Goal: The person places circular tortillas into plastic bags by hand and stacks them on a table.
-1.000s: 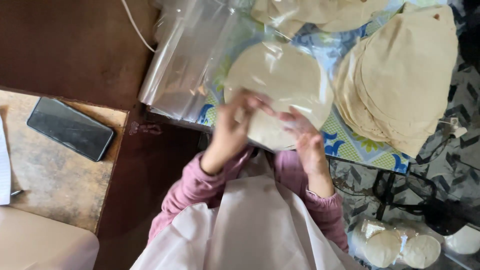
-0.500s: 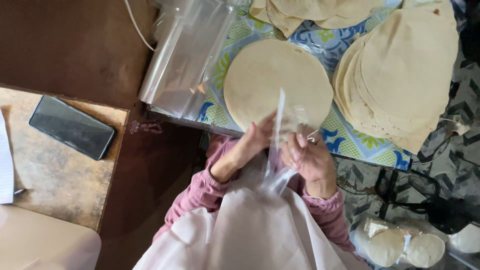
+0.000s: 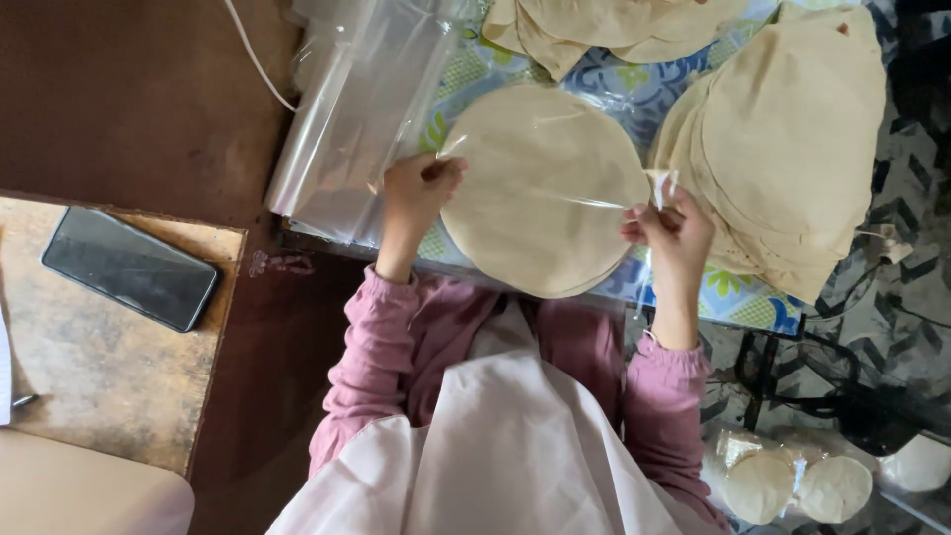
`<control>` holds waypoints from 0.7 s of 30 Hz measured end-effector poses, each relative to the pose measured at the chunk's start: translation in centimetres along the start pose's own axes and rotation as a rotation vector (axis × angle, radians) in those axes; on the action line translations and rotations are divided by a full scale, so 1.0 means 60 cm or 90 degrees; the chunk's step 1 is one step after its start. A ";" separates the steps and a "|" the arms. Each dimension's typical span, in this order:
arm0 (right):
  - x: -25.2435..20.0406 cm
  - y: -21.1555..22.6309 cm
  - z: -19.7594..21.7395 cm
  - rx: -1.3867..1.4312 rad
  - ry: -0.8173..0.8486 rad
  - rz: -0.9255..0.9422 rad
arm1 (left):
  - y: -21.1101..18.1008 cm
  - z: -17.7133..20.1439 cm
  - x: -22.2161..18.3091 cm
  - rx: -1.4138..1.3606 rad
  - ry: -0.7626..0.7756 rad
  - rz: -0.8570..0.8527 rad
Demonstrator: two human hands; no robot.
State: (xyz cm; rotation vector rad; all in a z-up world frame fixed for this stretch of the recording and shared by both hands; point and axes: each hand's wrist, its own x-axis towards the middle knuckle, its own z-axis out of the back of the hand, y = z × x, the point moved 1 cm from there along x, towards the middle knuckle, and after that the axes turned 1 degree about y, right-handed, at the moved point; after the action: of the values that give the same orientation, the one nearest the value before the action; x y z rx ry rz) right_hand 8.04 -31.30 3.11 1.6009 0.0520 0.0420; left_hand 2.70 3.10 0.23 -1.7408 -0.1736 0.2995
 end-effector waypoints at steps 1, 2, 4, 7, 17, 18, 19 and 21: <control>0.005 -0.012 -0.003 -0.033 0.006 -0.024 | -0.012 -0.004 0.004 0.212 -0.054 -0.038; 0.009 -0.024 -0.006 -0.066 0.011 -0.048 | -0.024 -0.009 0.008 0.423 -0.110 -0.074; 0.010 -0.030 -0.014 -0.115 0.000 -0.040 | -0.014 -0.015 0.020 0.436 -0.151 -0.104; 0.005 -0.015 -0.030 -0.220 -0.027 -0.021 | -0.016 -0.019 0.026 0.481 -0.213 -0.127; -0.025 0.001 -0.020 -0.386 -0.037 0.098 | -0.021 -0.015 0.005 0.521 -0.224 -0.188; -0.027 -0.001 -0.018 -0.385 -0.039 0.098 | -0.023 -0.015 0.002 0.522 -0.222 -0.189; -0.029 -0.004 -0.015 -0.358 -0.029 0.083 | -0.025 -0.016 0.000 0.533 -0.230 -0.187; -0.031 -0.007 -0.014 -0.330 -0.020 0.068 | -0.027 -0.014 -0.004 0.545 -0.237 -0.185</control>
State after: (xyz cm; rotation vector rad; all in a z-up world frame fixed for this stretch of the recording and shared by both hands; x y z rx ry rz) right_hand 6.11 -30.57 2.74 1.0842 -0.0656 0.1044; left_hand 2.80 2.57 1.98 -0.7896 -0.4847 0.4061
